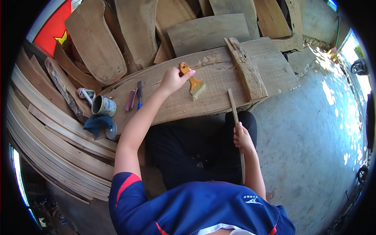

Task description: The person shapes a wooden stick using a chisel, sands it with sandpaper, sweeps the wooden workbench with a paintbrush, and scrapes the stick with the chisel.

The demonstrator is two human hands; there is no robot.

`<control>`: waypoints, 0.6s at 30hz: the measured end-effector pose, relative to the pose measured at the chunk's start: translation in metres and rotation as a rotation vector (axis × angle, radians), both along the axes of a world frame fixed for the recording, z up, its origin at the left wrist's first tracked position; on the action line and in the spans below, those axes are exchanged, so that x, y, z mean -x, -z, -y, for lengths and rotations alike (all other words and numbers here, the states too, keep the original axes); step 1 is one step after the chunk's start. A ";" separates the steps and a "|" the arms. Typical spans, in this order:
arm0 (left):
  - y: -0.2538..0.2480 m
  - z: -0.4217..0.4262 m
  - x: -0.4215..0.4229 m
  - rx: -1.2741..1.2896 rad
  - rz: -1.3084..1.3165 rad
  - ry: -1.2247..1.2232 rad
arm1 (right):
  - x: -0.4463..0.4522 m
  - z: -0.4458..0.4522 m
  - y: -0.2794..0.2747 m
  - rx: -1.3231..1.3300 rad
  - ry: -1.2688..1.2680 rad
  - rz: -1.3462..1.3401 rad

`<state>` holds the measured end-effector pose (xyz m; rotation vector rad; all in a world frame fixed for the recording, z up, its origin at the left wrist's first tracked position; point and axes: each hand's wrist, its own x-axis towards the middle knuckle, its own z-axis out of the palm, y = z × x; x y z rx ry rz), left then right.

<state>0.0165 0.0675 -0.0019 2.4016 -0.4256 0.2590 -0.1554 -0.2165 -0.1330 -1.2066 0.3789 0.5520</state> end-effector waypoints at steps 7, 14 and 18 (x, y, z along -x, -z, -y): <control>-0.031 0.018 0.041 0.163 -0.098 0.219 | -0.001 0.003 0.000 0.014 -0.016 0.014; -0.018 0.009 0.025 -0.204 0.055 0.050 | 0.000 0.001 0.001 0.009 -0.022 0.002; -0.024 0.008 0.028 0.083 -0.108 0.159 | 0.001 0.001 0.001 -0.016 -0.013 0.002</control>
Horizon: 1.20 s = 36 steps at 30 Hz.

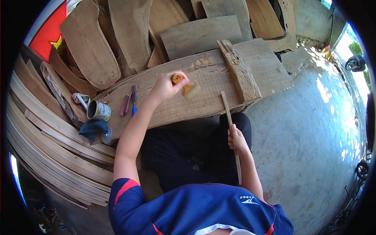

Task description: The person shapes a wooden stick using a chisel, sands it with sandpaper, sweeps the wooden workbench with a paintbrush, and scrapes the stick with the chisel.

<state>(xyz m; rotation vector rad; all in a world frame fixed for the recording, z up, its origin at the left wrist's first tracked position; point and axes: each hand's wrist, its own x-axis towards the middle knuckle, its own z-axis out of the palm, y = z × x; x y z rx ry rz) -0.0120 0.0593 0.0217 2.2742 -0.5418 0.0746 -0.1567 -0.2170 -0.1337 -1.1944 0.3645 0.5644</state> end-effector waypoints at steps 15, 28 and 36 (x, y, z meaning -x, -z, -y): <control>0.023 0.037 -0.028 0.113 -0.337 0.187 | 0.000 0.000 -0.001 -0.009 0.000 0.012; 0.001 -0.005 -0.010 -0.485 0.277 -0.283 | 0.000 0.001 0.000 0.005 -0.011 0.005; -0.021 -0.042 0.029 -0.041 -0.547 0.174 | -0.001 0.000 0.001 0.007 0.001 0.001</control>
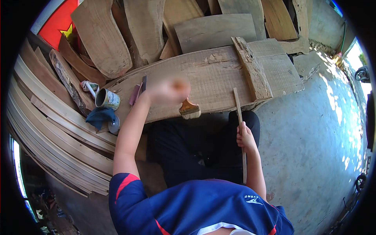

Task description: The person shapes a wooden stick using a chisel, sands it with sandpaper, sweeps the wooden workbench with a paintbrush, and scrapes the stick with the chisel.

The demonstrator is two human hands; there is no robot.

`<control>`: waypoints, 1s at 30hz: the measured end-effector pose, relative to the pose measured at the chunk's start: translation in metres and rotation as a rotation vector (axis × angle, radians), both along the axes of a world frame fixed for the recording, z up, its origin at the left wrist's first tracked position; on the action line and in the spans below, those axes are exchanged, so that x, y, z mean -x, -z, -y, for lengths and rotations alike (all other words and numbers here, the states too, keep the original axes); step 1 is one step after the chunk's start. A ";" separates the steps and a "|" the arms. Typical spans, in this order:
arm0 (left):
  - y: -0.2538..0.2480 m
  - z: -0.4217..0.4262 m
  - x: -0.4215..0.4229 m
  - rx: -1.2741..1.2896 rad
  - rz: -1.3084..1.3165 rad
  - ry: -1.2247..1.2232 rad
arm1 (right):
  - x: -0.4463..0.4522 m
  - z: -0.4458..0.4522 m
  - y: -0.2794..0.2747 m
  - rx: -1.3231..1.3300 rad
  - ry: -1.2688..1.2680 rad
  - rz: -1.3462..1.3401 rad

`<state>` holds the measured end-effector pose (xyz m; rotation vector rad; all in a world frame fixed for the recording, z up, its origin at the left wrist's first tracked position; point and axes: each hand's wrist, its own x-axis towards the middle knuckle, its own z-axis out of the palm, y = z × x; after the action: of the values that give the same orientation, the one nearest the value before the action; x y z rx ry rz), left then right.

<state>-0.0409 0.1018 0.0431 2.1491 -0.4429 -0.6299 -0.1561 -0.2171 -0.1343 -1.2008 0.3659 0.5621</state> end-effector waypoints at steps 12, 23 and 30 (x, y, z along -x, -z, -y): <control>0.034 -0.013 -0.021 -0.042 0.680 -0.188 | 0.000 0.000 -0.002 0.026 -0.001 0.002; 0.013 0.014 0.016 -0.203 0.405 -0.143 | 0.000 0.001 -0.003 -0.011 -0.005 -0.005; 0.010 0.003 0.041 -0.075 0.508 -0.263 | 0.000 0.001 0.000 0.008 -0.007 0.001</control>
<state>-0.0816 0.0986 0.0331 2.3812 -0.3958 0.0547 -0.1562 -0.2185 -0.1345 -1.2101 0.3632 0.5659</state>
